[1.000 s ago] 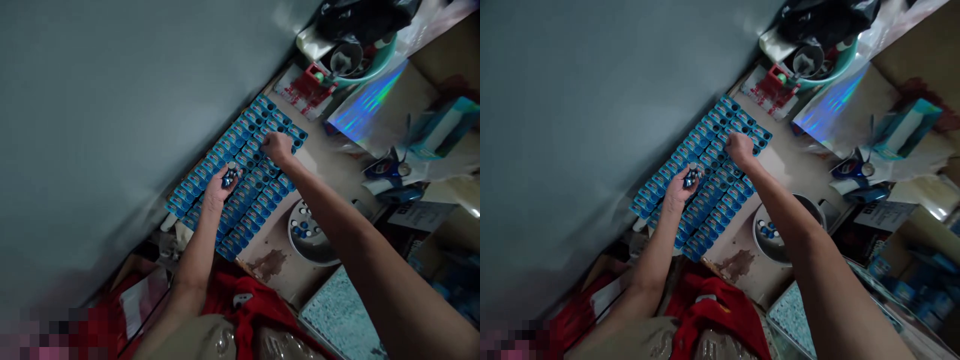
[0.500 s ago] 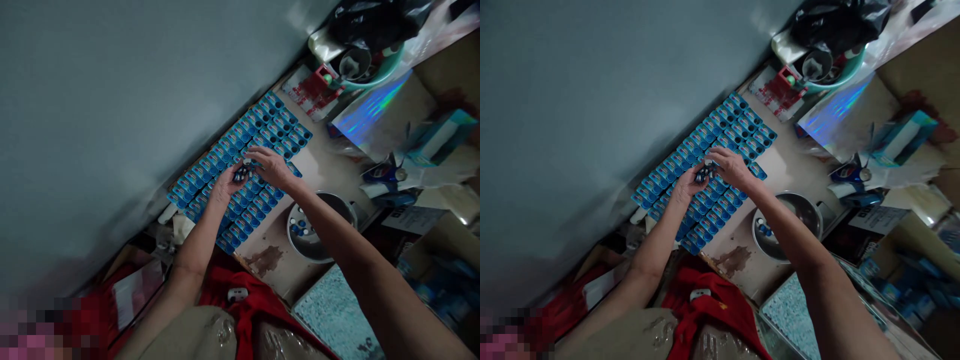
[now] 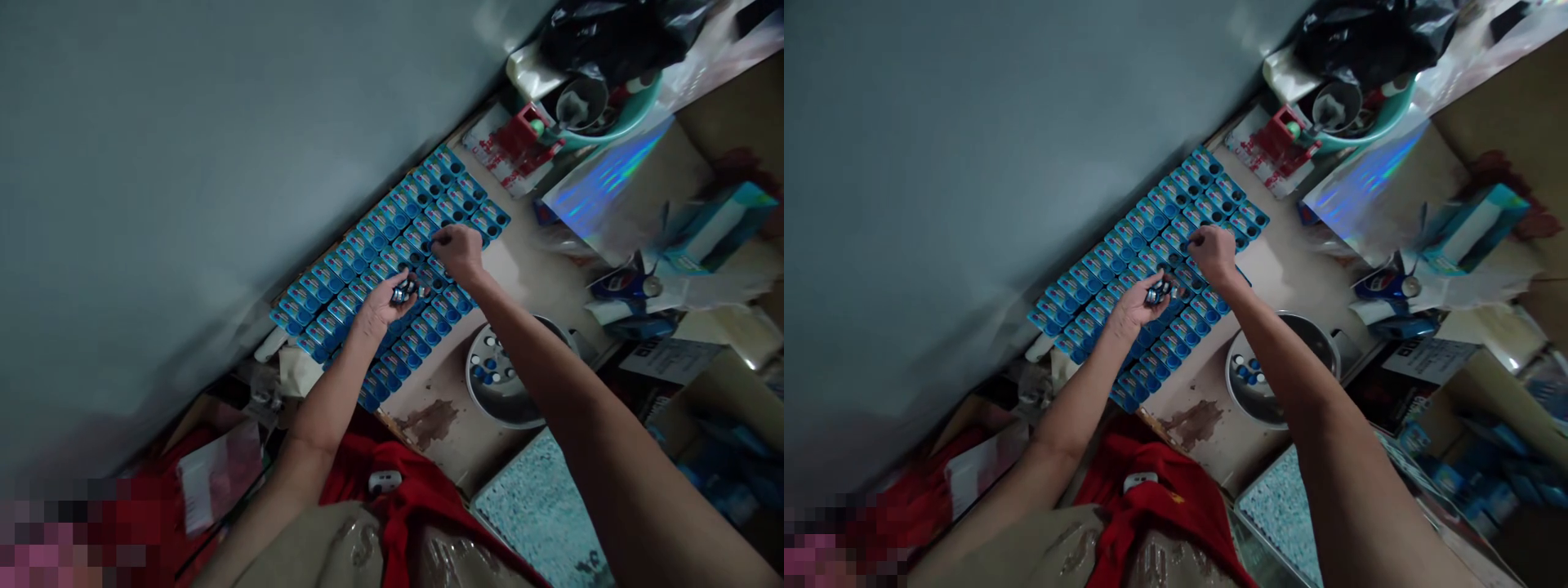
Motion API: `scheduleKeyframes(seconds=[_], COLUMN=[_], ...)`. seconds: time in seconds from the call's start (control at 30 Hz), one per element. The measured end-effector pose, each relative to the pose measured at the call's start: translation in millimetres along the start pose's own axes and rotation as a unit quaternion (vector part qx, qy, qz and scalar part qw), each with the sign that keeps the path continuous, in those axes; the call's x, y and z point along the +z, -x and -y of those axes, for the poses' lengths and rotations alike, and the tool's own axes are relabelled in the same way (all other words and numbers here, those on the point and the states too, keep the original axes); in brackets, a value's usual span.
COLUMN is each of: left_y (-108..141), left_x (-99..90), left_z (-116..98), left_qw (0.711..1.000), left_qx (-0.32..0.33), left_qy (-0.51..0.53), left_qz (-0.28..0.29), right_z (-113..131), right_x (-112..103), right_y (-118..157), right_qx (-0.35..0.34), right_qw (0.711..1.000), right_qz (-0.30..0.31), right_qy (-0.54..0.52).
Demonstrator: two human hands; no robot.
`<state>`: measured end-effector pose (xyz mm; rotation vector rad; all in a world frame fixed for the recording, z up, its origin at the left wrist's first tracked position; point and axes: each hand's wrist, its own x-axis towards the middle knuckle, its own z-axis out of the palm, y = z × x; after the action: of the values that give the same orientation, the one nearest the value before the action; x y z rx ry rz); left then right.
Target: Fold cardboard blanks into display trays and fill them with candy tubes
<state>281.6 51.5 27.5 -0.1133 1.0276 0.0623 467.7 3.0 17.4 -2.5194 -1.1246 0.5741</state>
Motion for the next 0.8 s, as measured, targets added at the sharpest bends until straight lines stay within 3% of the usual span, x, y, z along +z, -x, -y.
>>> scheduleKeyframes(seconds=[0.2, 0.47, 0.7, 0.8], left_y=[19, 22, 20, 16], left_x=[-8.0, -17.5, -13.6, -5.9], left_z=[-29, -54, -54, -53], left_qw=[0.998, 0.996, 0.996, 0.996], left_qx=[0.062, 0.088, 0.088, 0.088], left_qy=[-0.01, -0.003, -0.004, 0.005], left_qz=[-0.013, -0.019, 0.0, 0.015], right_z=[9, -4, -3, 2], right_x=[4, -3, -3, 1], right_y=[-8, -6, -12, -26], right_qx=[-0.067, -0.114, -0.06, -0.033], right_qw=[0.985, 0.984, 0.994, 0.991], right_qz=[0.065, 0.081, 0.069, 0.081], right_qy=[0.148, 0.113, 0.066, 0.099])
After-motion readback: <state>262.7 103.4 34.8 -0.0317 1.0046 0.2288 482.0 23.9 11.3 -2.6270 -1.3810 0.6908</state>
